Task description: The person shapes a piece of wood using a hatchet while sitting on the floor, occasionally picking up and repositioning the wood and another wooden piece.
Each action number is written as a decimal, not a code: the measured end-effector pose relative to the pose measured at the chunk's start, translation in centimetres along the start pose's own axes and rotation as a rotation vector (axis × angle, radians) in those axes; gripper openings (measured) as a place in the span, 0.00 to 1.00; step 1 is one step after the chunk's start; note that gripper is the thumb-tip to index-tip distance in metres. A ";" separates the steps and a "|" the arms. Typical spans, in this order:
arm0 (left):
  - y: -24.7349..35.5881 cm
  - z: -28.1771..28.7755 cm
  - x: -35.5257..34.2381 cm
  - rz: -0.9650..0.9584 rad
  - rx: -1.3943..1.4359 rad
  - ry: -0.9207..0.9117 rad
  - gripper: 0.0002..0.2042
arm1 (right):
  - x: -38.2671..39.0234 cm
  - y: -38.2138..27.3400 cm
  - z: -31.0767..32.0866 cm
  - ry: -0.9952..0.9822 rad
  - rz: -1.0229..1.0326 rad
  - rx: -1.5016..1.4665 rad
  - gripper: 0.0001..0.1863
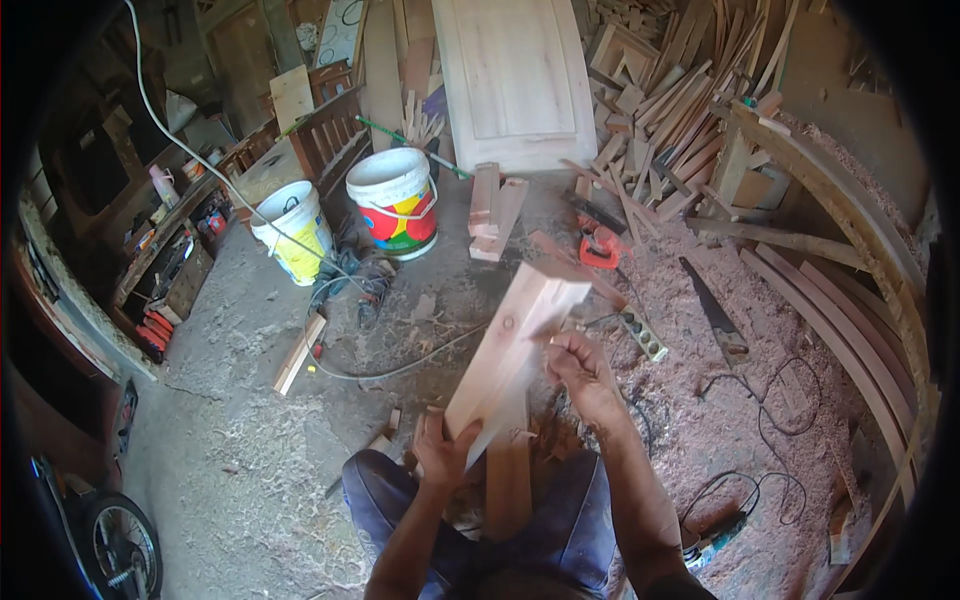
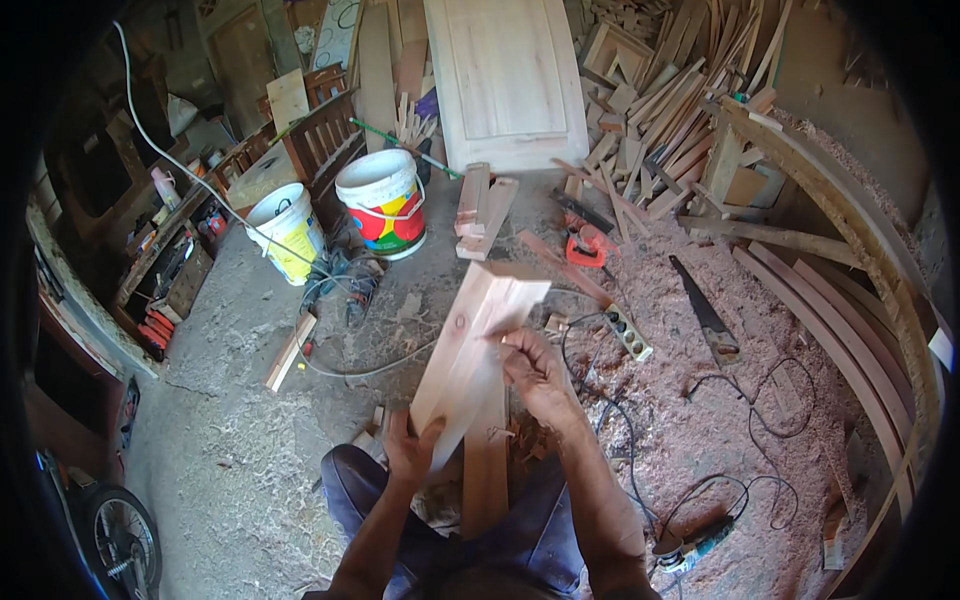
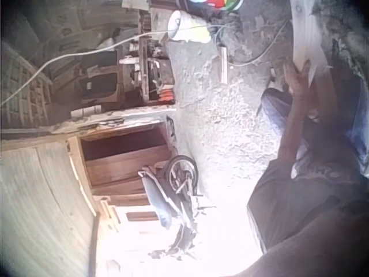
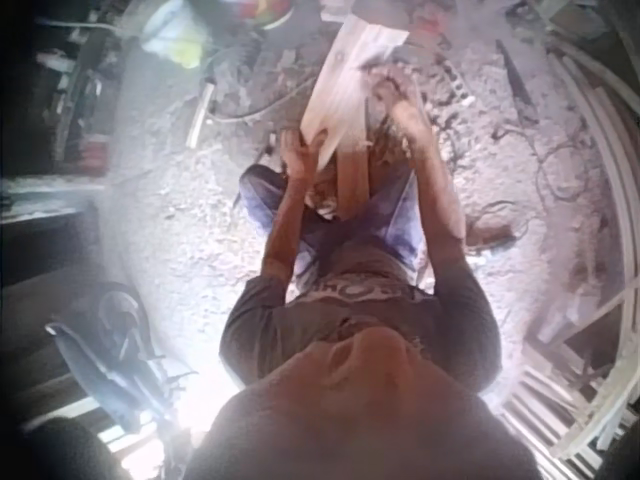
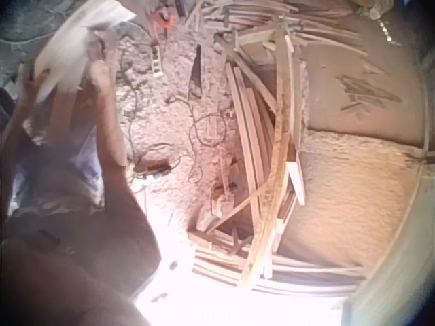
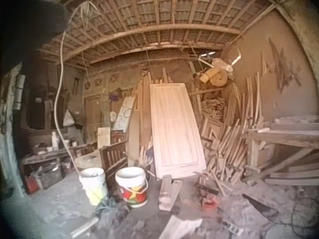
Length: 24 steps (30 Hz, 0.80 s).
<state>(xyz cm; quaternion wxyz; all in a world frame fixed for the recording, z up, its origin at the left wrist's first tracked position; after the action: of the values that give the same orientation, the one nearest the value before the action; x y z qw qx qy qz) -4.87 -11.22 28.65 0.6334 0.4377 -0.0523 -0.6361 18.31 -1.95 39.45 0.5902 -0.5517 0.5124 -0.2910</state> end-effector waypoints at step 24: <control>-0.5 8.3 -10.6 -0.761 -0.557 -0.826 0.27 | 6.2 11.0 11.7 0.415 -0.173 0.389 0.24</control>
<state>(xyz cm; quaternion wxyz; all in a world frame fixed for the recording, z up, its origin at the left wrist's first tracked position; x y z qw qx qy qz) -12.40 -6.14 38.59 0.3802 -0.0378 0.0347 -0.9235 28.62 -0.98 25.68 0.5405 -0.3985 0.5078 -0.5396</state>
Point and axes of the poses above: each hand's wrist, its own x-axis away from the middle knuckle, its own z-axis out of the back of the hand, y = z × x, the point moved 1 cm from there along -x, towards the middle knuckle, and after that the axes turned 11 degrees about -y, right-handed, at the moved point
